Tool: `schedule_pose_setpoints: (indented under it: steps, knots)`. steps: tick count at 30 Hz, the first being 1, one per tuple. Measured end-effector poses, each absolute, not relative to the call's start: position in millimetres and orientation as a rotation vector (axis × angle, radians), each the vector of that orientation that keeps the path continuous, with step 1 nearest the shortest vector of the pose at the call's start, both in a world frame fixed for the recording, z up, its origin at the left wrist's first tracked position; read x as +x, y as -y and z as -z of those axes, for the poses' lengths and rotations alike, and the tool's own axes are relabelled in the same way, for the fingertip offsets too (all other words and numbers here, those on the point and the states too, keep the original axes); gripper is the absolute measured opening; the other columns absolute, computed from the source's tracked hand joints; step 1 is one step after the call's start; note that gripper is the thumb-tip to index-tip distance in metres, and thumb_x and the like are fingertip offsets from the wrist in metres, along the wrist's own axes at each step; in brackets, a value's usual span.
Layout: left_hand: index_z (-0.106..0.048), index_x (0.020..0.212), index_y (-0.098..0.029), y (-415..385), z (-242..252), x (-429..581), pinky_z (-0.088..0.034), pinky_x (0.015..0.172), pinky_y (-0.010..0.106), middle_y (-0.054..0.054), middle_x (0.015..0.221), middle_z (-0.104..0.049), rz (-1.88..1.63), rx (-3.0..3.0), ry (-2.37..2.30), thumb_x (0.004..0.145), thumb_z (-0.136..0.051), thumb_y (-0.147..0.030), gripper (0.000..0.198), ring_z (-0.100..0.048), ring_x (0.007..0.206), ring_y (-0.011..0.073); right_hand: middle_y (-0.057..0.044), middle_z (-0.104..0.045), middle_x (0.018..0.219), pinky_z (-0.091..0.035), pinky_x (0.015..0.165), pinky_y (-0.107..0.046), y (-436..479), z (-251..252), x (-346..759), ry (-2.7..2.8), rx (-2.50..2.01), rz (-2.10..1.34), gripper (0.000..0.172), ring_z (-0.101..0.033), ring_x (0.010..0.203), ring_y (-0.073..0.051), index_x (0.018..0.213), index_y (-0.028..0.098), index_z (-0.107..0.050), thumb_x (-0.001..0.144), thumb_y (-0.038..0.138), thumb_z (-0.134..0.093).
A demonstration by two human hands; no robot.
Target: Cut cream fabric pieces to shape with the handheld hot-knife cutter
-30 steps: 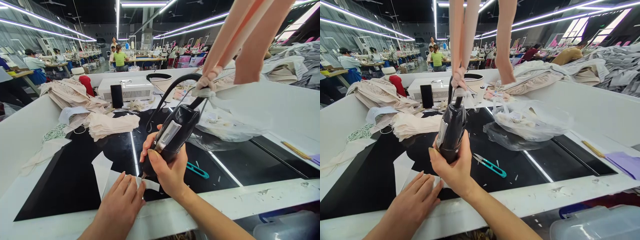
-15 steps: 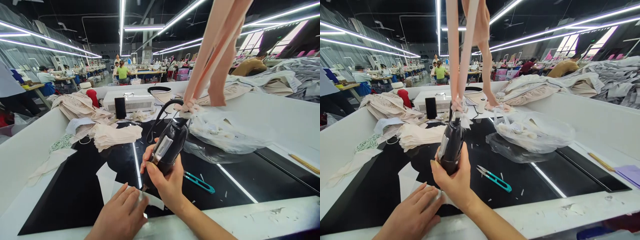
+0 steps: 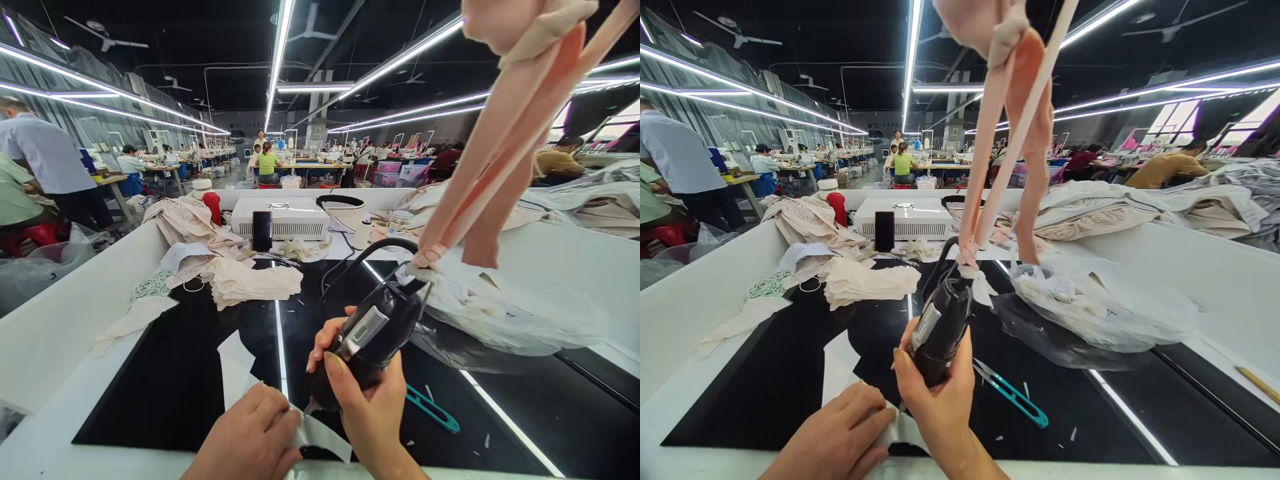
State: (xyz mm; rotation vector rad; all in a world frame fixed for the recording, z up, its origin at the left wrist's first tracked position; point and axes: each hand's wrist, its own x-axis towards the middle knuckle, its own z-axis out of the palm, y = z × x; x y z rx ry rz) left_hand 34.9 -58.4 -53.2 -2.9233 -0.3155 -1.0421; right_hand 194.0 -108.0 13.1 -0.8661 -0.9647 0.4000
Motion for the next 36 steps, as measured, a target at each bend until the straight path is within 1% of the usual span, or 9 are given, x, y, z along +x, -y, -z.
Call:
schedule_pose_setpoints:
  steps: [3,5,9,12,17,21,25,29,36]
  knots:
    - [-0.063,0.110,-0.017,60,53,31,-0.061,0.088,0.034,0.005,0.094,-0.069,0.957,-2.961,0.324,0.107,-0.047,-0.032,0.022,-0.071,0.088,0.0195,0.002,-0.066,0.082,-0.058,0.051,-0.028,107,-14,194,0.956,-0.871,-0.391,0.036,-0.062,0.056,-0.013,0.116,0.028,-0.052,0.089,0.029,-0.074]
    - [-0.062,0.117,-0.017,63,51,27,-0.060,0.095,0.039,0.007,0.101,-0.070,0.880,-3.006,0.349,0.106,-0.050,-0.031,0.021,-0.071,0.094,0.0208,0.003,-0.066,0.082,-0.057,0.050,-0.027,108,-16,192,0.950,-0.861,-0.399,0.035,-0.062,0.056,-0.013,0.115,0.028,-0.052,0.089,0.029,-0.075]
    - [-0.060,0.124,-0.016,70,43,19,-0.057,0.102,0.044,0.009,0.112,-0.068,0.756,-3.060,0.421,0.103,-0.056,-0.027,0.024,-0.070,0.104,0.0229,0.004,-0.065,0.084,-0.057,0.051,-0.027,108,-20,188,0.934,-0.841,-0.411,0.038,-0.061,0.056,-0.012,0.115,0.029,-0.051,0.086,0.030,-0.077]
    - [-0.061,0.125,-0.015,72,40,16,-0.057,0.103,0.045,0.010,0.113,-0.068,0.734,-3.062,0.434,0.103,-0.057,-0.027,0.026,-0.070,0.106,0.0239,0.005,-0.064,0.083,-0.056,0.050,-0.026,108,-23,186,0.927,-0.828,-0.415,0.040,-0.059,0.055,-0.011,0.114,0.029,-0.051,0.084,0.032,-0.079]
    - [-0.061,0.127,-0.014,71,41,14,-0.058,0.101,0.048,0.011,0.113,-0.067,0.730,-3.067,0.417,0.105,-0.051,-0.028,0.027,-0.070,0.106,0.0249,0.006,-0.064,0.082,-0.055,0.050,-0.025,106,-26,185,0.922,-0.817,-0.444,0.040,-0.059,0.055,-0.010,0.113,0.029,-0.051,0.085,0.032,-0.078]
    - [-0.061,0.128,-0.015,71,41,13,-0.058,0.101,0.046,0.011,0.114,-0.067,0.728,-3.070,0.407,0.107,-0.049,-0.028,0.028,-0.070,0.106,0.0240,0.006,-0.064,0.083,-0.055,0.049,-0.025,101,-27,183,0.910,-0.766,-0.462,0.037,-0.060,0.056,-0.010,0.111,0.029,-0.051,0.085,0.028,-0.078]
    - [-0.061,0.129,-0.016,71,40,13,-0.057,0.103,0.045,0.011,0.116,-0.067,0.706,-3.082,0.427,0.106,-0.051,-0.029,0.028,-0.070,0.106,0.0231,0.006,-0.064,0.080,-0.052,0.045,-0.024,97,-27,181,0.918,-0.776,-0.477,0.039,-0.058,0.054,-0.010,0.110,0.029,-0.050,0.083,0.027,-0.077]
    - [-0.062,0.127,-0.017,72,38,13,-0.058,0.100,0.045,0.011,0.114,-0.067,0.730,-3.074,0.428,0.106,-0.052,-0.030,0.027,-0.071,0.104,0.0236,0.005,-0.063,0.078,-0.050,0.042,-0.023,97,-28,179,0.907,-0.801,-0.489,0.041,-0.058,0.056,-0.012,0.109,0.028,-0.048,0.080,0.025,-0.077]
    - [-0.062,0.127,-0.017,72,34,13,-0.059,0.098,0.046,0.011,0.114,-0.067,0.720,-3.078,0.418,0.108,-0.042,-0.029,0.029,-0.070,0.104,0.0246,0.005,-0.063,0.079,-0.055,0.049,-0.026,96,-29,177,0.906,-0.795,-0.481,0.039,-0.059,0.059,-0.013,0.105,0.028,-0.049,0.079,0.023,-0.076]
